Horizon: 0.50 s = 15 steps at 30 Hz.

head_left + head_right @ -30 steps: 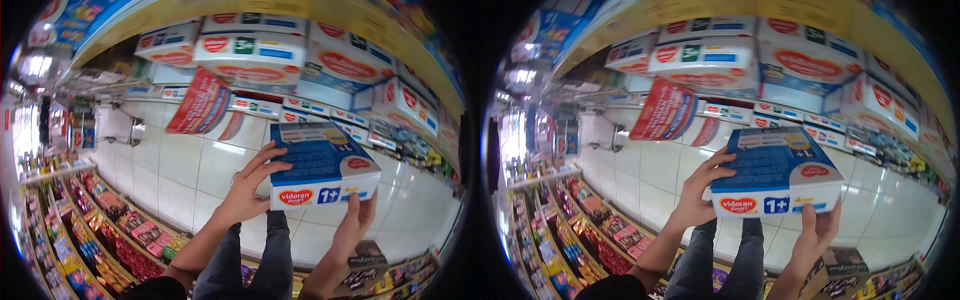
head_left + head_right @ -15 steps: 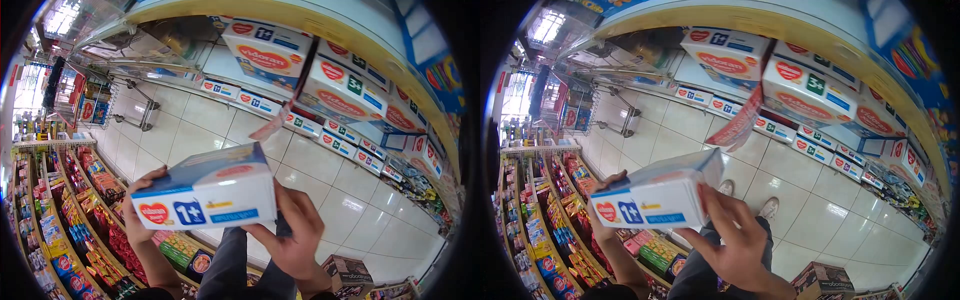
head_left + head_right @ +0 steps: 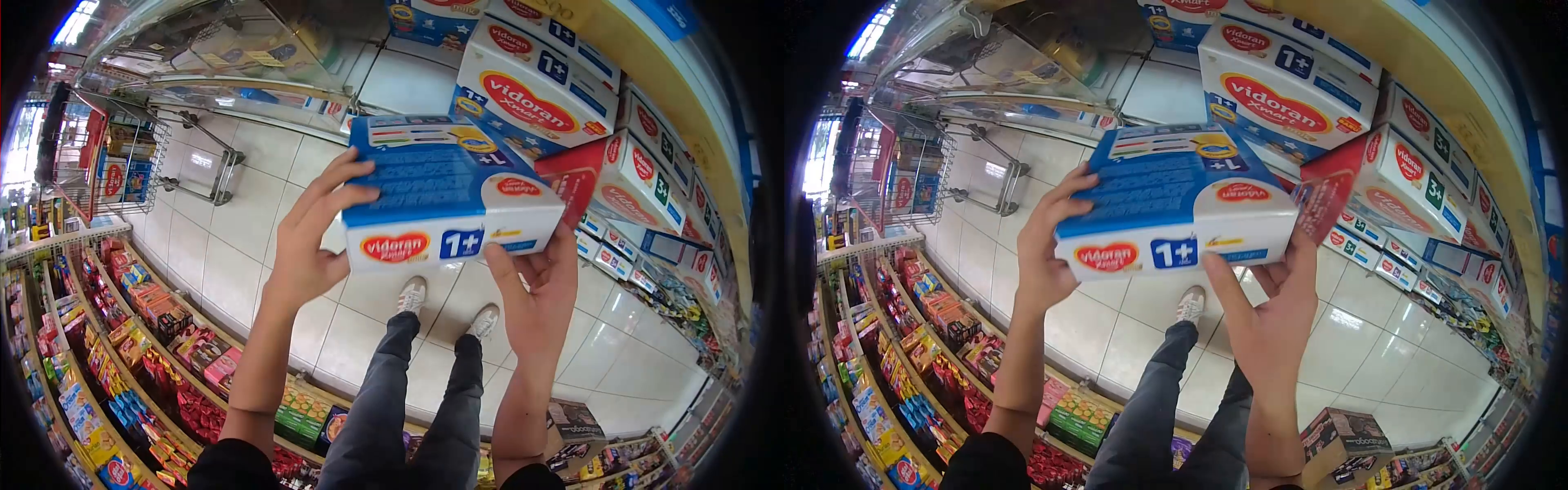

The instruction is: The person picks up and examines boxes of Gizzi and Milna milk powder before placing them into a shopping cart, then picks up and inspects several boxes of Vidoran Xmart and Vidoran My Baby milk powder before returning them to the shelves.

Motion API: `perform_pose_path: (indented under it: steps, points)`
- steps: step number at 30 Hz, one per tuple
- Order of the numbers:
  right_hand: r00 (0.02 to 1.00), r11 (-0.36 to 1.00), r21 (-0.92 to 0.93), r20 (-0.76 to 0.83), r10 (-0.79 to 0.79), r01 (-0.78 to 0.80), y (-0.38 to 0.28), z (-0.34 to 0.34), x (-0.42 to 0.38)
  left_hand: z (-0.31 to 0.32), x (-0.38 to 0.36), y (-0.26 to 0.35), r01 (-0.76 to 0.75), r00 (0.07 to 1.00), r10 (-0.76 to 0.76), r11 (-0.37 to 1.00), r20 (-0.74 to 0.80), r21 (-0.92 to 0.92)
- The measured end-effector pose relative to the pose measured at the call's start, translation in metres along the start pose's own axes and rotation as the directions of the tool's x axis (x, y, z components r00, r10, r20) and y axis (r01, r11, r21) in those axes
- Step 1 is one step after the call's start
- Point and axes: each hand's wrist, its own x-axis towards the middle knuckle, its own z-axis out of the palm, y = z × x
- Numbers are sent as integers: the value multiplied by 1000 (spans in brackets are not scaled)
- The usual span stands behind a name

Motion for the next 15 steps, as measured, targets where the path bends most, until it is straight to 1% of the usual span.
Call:
perform_pose_path:
  steps: [1, 2, 4, 5, 6, 8, 11, 14, 15]
  points:
    - [999, 1000, -9, 33, 27, -27, -8, 4, 5, -1, 6, -7, 38, 999, -38, 999, 18, -10]
    - [998, 999, -36, 55, 1, 1, -10, 8, 10, -4, 12, -12, 87, 996, -86, 993, 18, -81]
    - [997, 999, -1, 73, -36, 36, -12, 22, 19, -12, 20, -22, 187, 982, -184, 956, 34, -224]
    - [993, 998, 6, 101, -63, 63, -9, 28, 26, -18, 24, -25, 228, 974, -222, 950, 54, -214]
    - [991, 998, 24, 119, -66, 64, -8, 35, 34, -23, 26, -28, 269, 962, -270, 927, 35, -260]
    - [981, 996, -18, 175, -87, 92, -10, 47, 47, -33, 30, -44, 261, 962, -274, 928, -13, -267]
    - [969, 982, -83, 196, -153, 172, -13, 62, 60, -45, 33, -52, 289, 952, -302, 936, -37, -203]
    - [958, 978, -34, 210, -196, 208, -13, 71, 67, -45, 34, -57, 162, 973, -178, 980, -144, -117]
    - [962, 976, -39, 185, -203, 213, -14, 75, 66, -41, 34, -59, 134, 967, -165, 977, -193, -164]
